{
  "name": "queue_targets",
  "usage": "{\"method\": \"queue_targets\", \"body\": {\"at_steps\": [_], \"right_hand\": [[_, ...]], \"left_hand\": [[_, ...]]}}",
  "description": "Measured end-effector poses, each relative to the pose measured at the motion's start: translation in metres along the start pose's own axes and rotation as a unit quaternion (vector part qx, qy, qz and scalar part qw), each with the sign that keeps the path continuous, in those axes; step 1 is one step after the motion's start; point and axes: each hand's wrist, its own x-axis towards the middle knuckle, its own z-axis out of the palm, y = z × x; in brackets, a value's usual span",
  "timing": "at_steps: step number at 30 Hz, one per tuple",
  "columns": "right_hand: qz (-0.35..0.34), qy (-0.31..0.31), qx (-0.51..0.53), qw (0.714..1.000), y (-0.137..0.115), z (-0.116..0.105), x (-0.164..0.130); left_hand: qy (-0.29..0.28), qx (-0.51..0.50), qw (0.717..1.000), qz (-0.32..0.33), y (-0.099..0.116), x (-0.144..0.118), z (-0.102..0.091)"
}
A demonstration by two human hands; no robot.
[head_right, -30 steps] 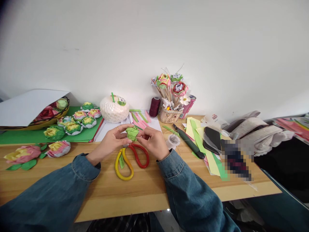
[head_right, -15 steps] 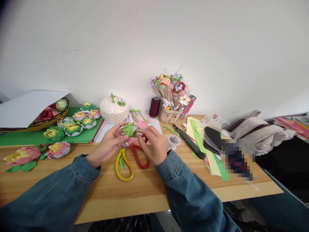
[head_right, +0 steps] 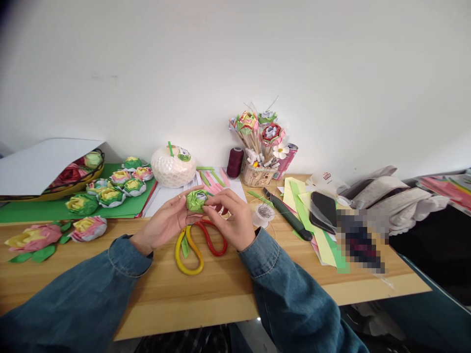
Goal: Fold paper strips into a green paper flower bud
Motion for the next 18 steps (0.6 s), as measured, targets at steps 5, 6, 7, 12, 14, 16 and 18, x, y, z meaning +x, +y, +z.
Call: {"method": "queue_targets", "body": {"at_steps": [5, 6, 7, 12, 14, 16, 18], "right_hand": [[0.014, 0.001, -0.003, 1.0, -0.002, 0.0008, 0.0002], [0.012, -0.001, -0.009, 1.0, -0.0022, 0.0009, -0.0001], [0.008, -0.002, -0.015, 1.0, -0.0024, 0.0011, -0.0005], [0.007, 0.009, -0.037, 0.999, -0.0021, 0.0021, -0.0022], [0.005, 0.001, -0.041, 0.999, -0.0013, 0.0029, -0.0024], [0.001, -0.005, -0.044, 0.999, -0.0003, 0.0038, -0.0023], [0.004, 0.001, -0.046, 0.999, 0.0007, 0.0044, -0.0021]], "left_hand": [[0.003, 0.002, 1.0, 0.003, -0.0009, 0.0, 0.0013], [0.003, 0.002, 1.0, 0.002, -0.001, 0.0, 0.0014], [0.003, 0.002, 1.0, 0.0, -0.0012, 0.0, 0.0014], [0.015, 0.004, 1.0, 0.005, -0.0019, 0.0001, 0.0021], [0.021, 0.008, 1.0, 0.006, -0.0016, -0.0002, 0.0033], [0.025, 0.013, 1.0, 0.01, -0.0012, -0.0009, 0.0045], [0.024, 0.016, 0.999, 0.015, -0.0011, -0.0016, 0.0052]]}}
